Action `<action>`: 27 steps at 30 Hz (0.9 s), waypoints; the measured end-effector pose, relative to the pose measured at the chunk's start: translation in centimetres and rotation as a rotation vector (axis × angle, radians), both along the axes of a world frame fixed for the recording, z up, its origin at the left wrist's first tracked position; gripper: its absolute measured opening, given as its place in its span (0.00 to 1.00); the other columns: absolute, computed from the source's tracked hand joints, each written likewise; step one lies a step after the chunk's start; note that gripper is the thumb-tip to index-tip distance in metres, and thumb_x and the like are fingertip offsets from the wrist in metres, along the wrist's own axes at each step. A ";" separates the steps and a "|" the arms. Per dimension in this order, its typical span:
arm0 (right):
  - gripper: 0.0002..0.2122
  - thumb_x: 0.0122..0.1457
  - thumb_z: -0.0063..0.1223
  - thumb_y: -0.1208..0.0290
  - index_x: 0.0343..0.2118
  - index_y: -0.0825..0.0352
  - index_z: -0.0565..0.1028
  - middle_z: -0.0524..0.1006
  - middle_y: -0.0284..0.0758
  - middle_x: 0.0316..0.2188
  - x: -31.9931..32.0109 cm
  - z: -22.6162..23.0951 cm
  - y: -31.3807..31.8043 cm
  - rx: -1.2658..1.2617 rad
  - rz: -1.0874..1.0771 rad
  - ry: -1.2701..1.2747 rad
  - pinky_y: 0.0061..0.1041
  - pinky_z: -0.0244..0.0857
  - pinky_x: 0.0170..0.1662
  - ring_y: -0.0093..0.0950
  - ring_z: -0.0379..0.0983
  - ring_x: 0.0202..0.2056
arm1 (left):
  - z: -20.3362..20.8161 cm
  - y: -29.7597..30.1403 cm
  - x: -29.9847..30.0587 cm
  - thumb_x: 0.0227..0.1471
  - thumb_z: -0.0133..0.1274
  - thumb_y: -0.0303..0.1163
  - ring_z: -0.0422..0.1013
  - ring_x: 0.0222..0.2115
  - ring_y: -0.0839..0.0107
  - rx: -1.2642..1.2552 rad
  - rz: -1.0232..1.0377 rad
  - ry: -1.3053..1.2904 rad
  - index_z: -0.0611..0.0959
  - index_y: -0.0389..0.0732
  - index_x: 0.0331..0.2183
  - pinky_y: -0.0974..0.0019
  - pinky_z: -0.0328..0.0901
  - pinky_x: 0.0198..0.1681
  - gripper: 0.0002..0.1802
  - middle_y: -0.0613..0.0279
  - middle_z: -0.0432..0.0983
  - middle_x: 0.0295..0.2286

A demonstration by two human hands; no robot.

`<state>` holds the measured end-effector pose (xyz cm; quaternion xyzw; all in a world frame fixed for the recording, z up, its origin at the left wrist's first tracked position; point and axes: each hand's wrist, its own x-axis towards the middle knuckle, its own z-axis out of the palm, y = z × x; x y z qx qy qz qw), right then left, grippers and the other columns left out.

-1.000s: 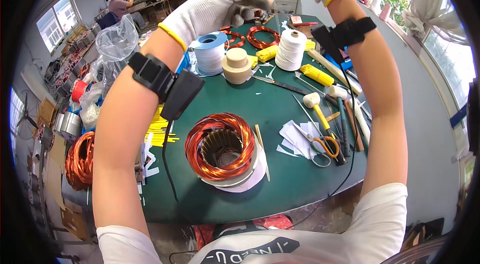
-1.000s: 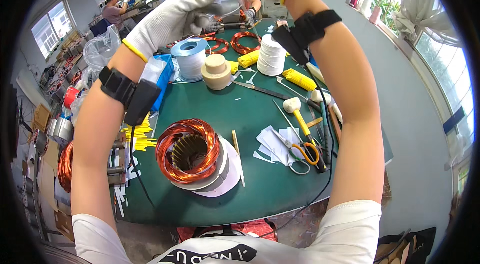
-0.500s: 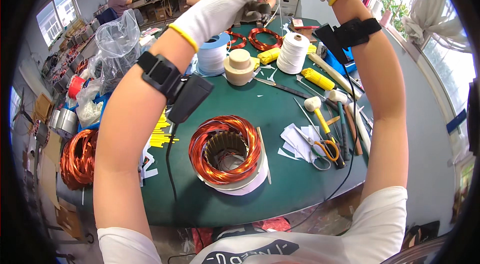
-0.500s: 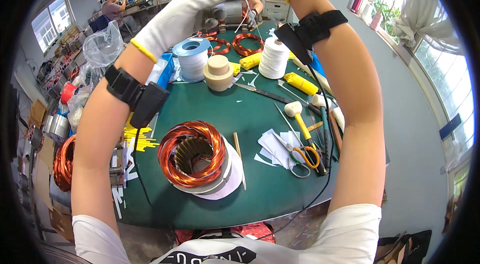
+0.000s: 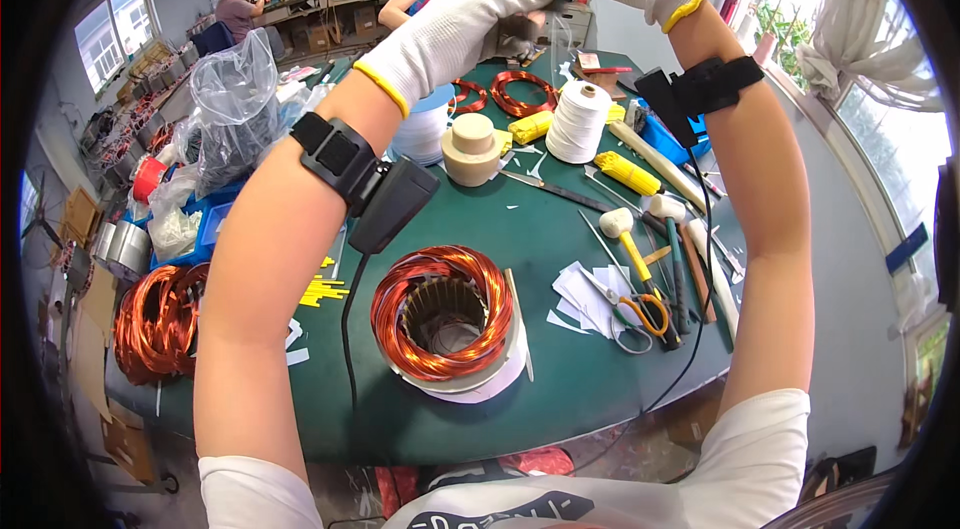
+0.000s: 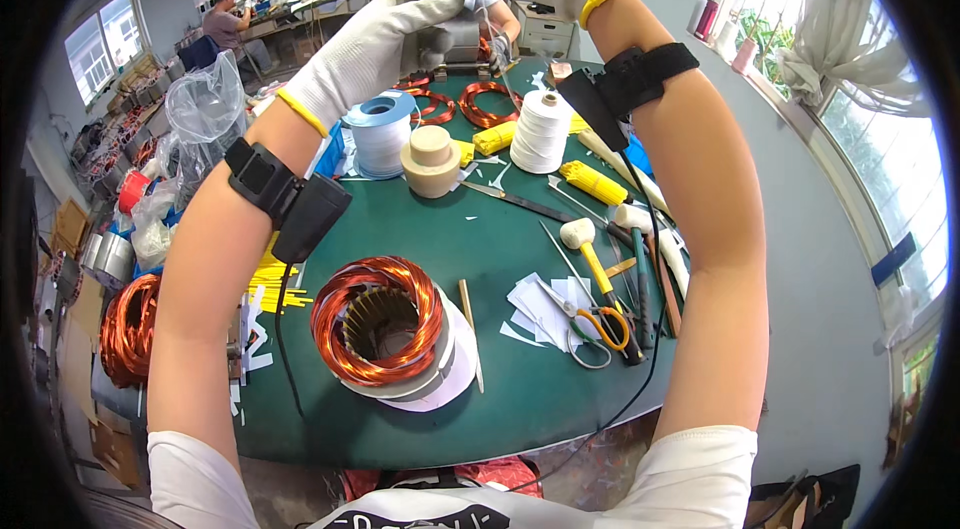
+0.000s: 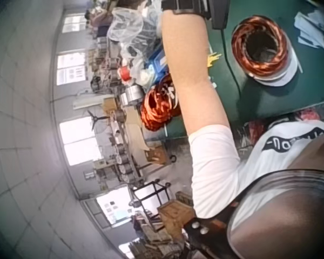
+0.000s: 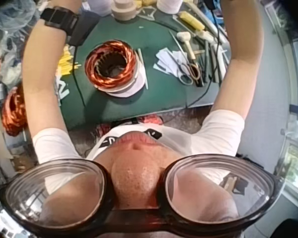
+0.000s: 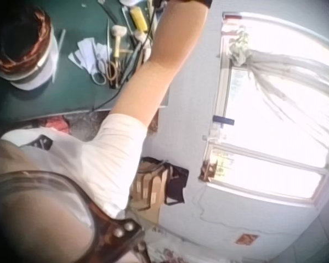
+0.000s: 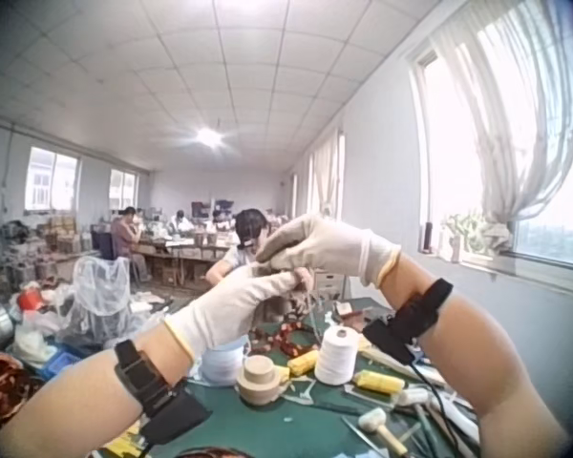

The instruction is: Assembling and winding a motor stator, inserting insulation paper and securing wires.

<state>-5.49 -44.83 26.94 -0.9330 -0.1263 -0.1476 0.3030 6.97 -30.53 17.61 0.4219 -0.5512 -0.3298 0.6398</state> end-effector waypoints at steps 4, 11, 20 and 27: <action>0.13 0.56 0.63 0.77 0.45 0.72 0.81 0.82 0.34 0.43 -0.6 0.5 -1.0 0.017 0.015 0.002 0.23 0.70 0.51 0.24 0.75 0.45 | -0.2 1.9 0.9 0.64 0.53 0.39 0.69 0.25 0.82 0.089 -0.025 -0.026 0.80 0.41 0.48 0.77 0.66 0.29 0.15 0.73 0.75 0.29; 0.12 0.54 0.58 0.76 0.42 0.68 0.82 0.84 0.39 0.36 1.4 0.0 -9.7 -0.476 -0.446 -0.356 0.26 0.73 0.44 0.24 0.79 0.38 | -1.8 6.0 -1.4 0.63 0.54 0.42 0.61 0.17 0.85 0.194 0.310 -0.233 0.84 0.38 0.48 0.78 0.56 0.21 0.19 0.76 0.68 0.18; 0.15 0.65 0.53 0.63 0.50 0.64 0.80 0.83 0.35 0.39 0.5 -5.7 -21.6 0.411 -0.964 -0.603 0.27 0.71 0.48 0.27 0.79 0.41 | -4.0 2.5 -3.9 0.63 0.51 0.34 0.67 0.22 0.84 0.266 0.381 -0.323 0.86 0.39 0.44 0.77 0.62 0.26 0.14 0.71 0.75 0.23; 0.16 0.63 0.51 0.57 0.48 0.60 0.81 0.82 0.41 0.45 -2.6 -7.2 -22.9 -0.136 -1.302 -0.510 0.34 0.70 0.53 0.40 0.79 0.48 | -4.7 6.9 -1.0 0.61 0.53 0.34 0.68 0.26 0.86 0.270 0.485 -0.438 0.87 0.36 0.42 0.77 0.63 0.28 0.14 0.70 0.81 0.31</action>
